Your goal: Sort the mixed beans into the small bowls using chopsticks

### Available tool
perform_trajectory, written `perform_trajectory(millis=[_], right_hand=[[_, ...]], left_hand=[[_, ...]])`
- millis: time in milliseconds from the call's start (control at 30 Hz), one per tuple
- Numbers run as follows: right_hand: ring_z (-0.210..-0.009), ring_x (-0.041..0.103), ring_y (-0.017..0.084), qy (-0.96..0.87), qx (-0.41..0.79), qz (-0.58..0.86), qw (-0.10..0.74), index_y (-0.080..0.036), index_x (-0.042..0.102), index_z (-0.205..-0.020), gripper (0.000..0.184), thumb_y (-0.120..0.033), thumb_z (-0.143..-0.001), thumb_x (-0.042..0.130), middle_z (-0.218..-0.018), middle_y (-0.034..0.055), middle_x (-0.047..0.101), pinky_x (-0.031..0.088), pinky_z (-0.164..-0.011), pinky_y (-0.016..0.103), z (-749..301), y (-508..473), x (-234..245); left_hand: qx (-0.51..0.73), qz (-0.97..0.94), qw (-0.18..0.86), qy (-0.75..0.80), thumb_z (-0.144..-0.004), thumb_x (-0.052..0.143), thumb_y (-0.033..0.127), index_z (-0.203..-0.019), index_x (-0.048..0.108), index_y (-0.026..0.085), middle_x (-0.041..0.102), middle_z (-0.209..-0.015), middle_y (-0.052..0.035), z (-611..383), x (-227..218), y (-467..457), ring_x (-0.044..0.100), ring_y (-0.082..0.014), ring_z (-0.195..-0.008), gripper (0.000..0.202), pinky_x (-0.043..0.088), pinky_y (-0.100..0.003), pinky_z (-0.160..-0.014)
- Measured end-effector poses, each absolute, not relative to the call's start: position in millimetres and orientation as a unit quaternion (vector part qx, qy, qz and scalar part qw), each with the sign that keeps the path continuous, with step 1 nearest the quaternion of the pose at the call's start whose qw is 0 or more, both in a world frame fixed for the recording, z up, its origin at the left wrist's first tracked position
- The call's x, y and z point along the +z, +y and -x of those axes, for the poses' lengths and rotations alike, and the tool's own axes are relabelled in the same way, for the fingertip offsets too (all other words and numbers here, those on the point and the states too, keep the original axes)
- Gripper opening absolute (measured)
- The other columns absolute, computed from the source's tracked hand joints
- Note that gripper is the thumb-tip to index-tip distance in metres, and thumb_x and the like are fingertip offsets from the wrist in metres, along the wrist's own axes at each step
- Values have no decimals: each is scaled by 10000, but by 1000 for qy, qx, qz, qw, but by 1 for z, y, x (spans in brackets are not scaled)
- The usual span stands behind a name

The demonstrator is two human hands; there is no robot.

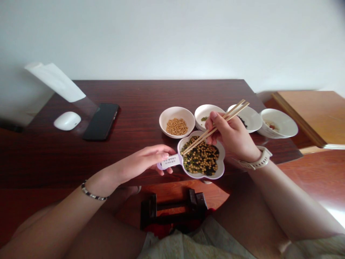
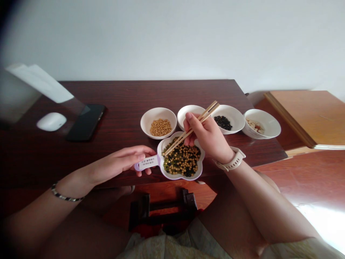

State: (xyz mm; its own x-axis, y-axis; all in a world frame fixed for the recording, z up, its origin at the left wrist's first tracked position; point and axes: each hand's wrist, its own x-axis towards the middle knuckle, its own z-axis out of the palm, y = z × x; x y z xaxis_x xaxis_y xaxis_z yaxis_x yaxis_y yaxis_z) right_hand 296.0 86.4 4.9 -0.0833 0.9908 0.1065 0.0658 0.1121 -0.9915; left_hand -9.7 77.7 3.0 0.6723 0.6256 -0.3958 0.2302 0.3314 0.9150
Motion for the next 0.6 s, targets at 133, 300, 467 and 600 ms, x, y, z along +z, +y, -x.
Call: perform_trajectory(millis=[133, 300, 467, 600], right_hand=[[-467, 595, 126, -553, 474, 472, 496, -226, 686, -805, 515, -675, -1056, 656, -582, 1, 668, 444, -432, 228, -297, 87, 5], [-446, 566, 115, -541, 477, 476, 503, -222, 702, -808, 523, -697, -1028, 686, -571, -5, 647, 421, -413, 226, -297, 87, 6], [-472, 606, 122, -559, 473, 478, 486, -218, 701, -807, 532, -698, -1034, 674, -572, -8, 634, 455, -434, 227, -291, 87, 9], [-488, 622, 132, -570, 466, 476, 481, -224, 673, -800, 521, -683, -1046, 664, -575, -7, 628, 466, -449, 243, -289, 86, 11]], left_hand=[[137, -557, 725, 381, -1114, 657, 526, -1356, 745, 208, 791, -1257, -99, 11, 3, 78, 771, -233, -1000, 409, 596, -328, -837], [140, -558, 724, 382, -1112, 657, 527, -1344, 747, 214, 789, -1279, -99, 10, 3, 77, 777, -242, -1019, 400, 600, -331, -842], [141, -561, 721, 381, -1098, 669, 539, -1348, 751, 213, 792, -1271, -108, 8, 3, 78, 782, -260, -1020, 418, 609, -347, -832], [139, -562, 720, 383, -1105, 656, 524, -1348, 750, 208, 796, -1250, -108, 9, 2, 78, 778, -249, -996, 410, 605, -346, -833]])
